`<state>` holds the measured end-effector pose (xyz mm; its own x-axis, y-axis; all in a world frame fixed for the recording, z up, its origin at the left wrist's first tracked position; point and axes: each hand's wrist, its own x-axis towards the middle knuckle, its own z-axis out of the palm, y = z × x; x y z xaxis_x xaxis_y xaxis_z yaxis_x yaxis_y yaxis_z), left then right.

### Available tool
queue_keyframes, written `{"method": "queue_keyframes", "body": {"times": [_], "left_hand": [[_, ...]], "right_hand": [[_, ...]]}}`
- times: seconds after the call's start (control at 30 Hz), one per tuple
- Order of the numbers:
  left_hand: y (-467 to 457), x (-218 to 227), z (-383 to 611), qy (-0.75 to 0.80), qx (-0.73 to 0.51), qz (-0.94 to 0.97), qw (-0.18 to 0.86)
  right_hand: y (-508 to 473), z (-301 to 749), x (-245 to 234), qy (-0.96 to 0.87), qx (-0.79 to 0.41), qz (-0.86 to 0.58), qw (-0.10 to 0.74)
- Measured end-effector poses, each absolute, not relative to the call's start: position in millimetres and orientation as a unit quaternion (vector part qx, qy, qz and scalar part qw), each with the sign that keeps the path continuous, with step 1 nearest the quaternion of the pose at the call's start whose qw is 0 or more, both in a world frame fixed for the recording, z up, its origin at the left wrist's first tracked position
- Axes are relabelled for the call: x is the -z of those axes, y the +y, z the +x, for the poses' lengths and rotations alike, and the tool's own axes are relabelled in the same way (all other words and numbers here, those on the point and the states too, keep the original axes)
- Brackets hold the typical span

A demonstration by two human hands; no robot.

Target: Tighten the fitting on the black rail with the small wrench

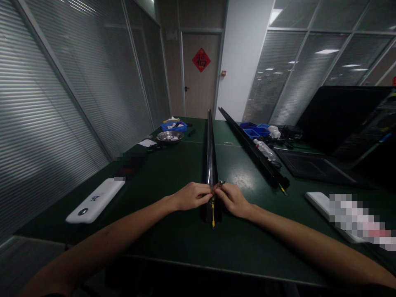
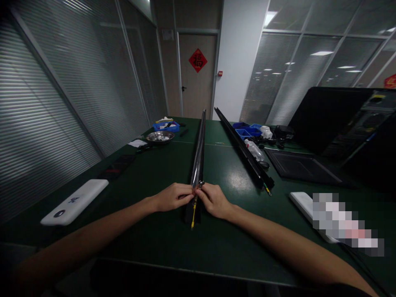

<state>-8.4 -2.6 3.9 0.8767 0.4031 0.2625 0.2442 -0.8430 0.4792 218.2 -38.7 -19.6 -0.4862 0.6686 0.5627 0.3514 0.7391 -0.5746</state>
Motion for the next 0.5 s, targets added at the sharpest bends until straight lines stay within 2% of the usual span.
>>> {"method": "queue_keyframes", "body": {"times": [0.5], "left_hand": [[-3.8, -5.0, -8.2, 0.171, -0.179, 0.941, 0.231]], "right_hand": [[-40.1, 215.3, 20.5, -0.834, -0.173, -0.302, 0.428]]}}
